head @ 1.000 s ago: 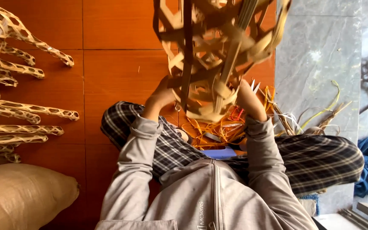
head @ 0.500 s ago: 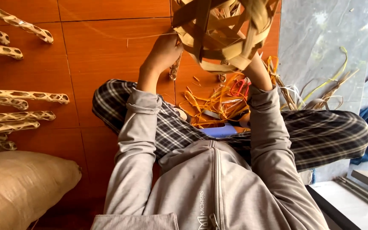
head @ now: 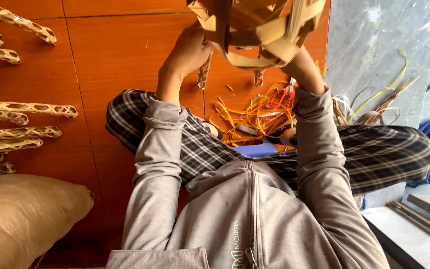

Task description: Weaving and trimming a decorative giraffe figure using bamboo strips.

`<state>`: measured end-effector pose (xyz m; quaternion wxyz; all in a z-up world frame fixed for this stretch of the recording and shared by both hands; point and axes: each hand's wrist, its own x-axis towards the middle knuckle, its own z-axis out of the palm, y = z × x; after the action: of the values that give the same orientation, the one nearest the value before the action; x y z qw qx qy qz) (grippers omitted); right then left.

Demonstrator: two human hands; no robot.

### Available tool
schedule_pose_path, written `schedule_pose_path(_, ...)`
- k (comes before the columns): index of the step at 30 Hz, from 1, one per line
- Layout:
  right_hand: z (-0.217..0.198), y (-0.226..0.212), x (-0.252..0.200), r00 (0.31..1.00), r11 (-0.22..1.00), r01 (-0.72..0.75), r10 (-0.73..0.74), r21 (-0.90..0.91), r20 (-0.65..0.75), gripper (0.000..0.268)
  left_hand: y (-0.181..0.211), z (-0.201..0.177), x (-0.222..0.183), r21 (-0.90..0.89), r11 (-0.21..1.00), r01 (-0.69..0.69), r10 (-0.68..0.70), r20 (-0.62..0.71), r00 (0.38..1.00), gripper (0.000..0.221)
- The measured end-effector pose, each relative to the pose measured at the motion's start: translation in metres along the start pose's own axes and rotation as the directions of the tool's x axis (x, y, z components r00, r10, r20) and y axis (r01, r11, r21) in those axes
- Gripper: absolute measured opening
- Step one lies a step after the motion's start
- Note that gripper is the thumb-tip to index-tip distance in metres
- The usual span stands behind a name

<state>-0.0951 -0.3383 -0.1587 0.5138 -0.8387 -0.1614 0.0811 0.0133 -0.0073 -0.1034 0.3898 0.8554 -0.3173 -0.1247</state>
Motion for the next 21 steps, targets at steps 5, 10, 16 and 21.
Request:
schedule_pose_path(5, 0.007, -0.061, 0.026, 0.958, 0.958, -0.212, 0.243, 0.192, -0.152, 0.022, 0.002, 0.000, 0.000, -0.067, 0.996, -0.063, 0.050, -0.181, 0.982, 0.033)
schedule_pose_path(10, -0.029, -0.151, 0.031, 0.988, 0.999, 0.016, -0.024, -0.051, -0.153, 0.063, -0.012, 0.011, 0.002, -0.095, 0.995, -0.016, -0.006, -0.225, 0.974, 0.063)
schedule_pose_path(16, -0.030, -0.207, 0.049, 0.876, 0.930, 0.358, -0.367, -0.087, -0.312, 0.106, 0.025, -0.017, 0.002, -0.310, 0.944, 0.116, -0.149, -0.086, 0.985, 0.083)
schedule_pose_path(21, -0.016, -0.183, 0.055, 0.888, 0.943, 0.250, -0.314, -0.220, -0.337, 0.111, 0.038, -0.027, -0.005, -0.782, 0.599, -0.174, 0.125, -0.124, 0.984, 0.096)
